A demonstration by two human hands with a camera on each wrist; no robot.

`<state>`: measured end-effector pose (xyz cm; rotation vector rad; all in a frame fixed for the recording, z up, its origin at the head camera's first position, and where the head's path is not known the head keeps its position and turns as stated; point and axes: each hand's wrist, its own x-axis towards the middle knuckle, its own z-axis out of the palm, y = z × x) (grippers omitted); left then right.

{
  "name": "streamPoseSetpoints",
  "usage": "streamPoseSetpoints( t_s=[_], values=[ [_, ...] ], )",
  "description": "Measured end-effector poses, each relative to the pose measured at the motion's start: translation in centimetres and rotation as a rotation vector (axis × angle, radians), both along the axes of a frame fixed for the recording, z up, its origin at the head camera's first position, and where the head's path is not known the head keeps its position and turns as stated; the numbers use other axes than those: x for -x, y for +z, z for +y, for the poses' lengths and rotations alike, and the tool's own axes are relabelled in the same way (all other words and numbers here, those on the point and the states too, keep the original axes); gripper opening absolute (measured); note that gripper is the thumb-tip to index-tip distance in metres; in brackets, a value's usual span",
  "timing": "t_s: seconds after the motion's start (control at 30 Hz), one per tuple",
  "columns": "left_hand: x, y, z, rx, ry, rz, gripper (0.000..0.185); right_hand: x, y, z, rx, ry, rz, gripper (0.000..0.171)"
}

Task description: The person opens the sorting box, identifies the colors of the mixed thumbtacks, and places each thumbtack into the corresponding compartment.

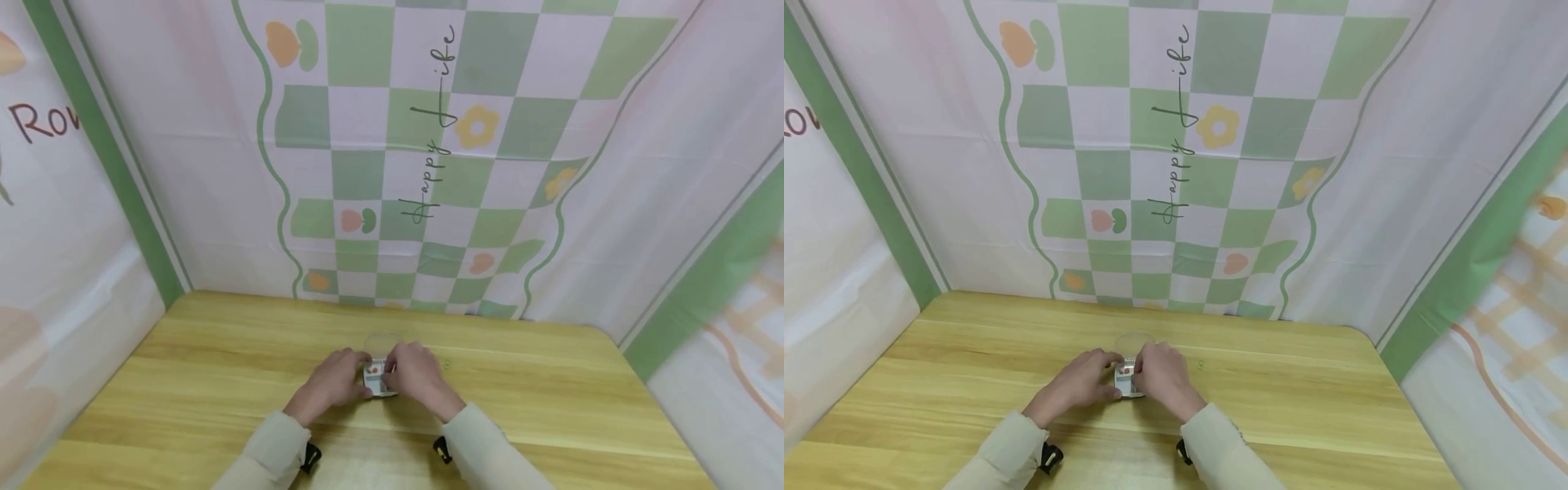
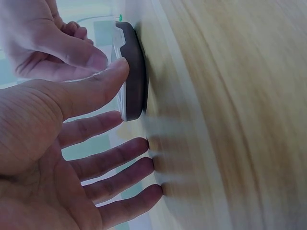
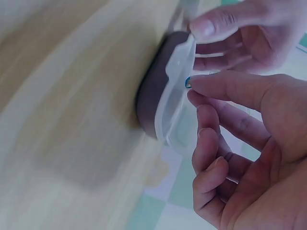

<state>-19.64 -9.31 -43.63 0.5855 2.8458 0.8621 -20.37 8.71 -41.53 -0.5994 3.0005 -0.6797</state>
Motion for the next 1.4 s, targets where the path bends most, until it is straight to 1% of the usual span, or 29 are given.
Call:
streamPoseSetpoints(
  t_s=[0.17,0.4,0.57,0.73,0.93,1.07,1.2,1.3,1.4],
  values=[
    [0.0,-0.1,0.0,-0.003,0.006,-0.016,0.055,0.0,0.3,0.9,0.008,-0.02,-0.011,0.013],
    [0.0,-0.3,0.0,-0.004,0.011,-0.019,0.056,0.1,-0.2,1.2,-0.002,-0.04,-0.052,0.01],
    [0.0,-0.3,0.0,-0.009,0.005,-0.022,0.055,0.2,-0.4,1.3,0.007,-0.035,-0.037,0.01],
    [-0.1,-0.3,0.0,-0.006,0.012,-0.024,0.054,0.3,0.0,2.0,0.002,-0.043,-0.014,0.011],
    [-0.1,-0.2,0.0,-0.014,0.014,-0.03,0.057,0.9,0.5,4.2,-0.027,-0.114,0.004,0.011],
    [-0.1,-0.2,0.1,-0.011,0.02,-0.045,0.058,1.6,0.4,6.1,-0.033,-0.164,0.003,0.01],
    [-0.2,-0.1,0.1,-0.006,0.018,-0.04,0.058,2.2,0.4,8.1,-0.037,-0.219,0.0,0.006],
    [-0.2,-0.1,0.1,-0.006,0.015,-0.031,0.058,2.6,0.2,9.2,-0.031,-0.247,-0.009,0.005],
    [-0.3,0.0,0.1,-0.007,0.014,-0.025,0.058,2.7,0.0,9.9,-0.028,-0.253,-0.019,0.006]
  ],
)
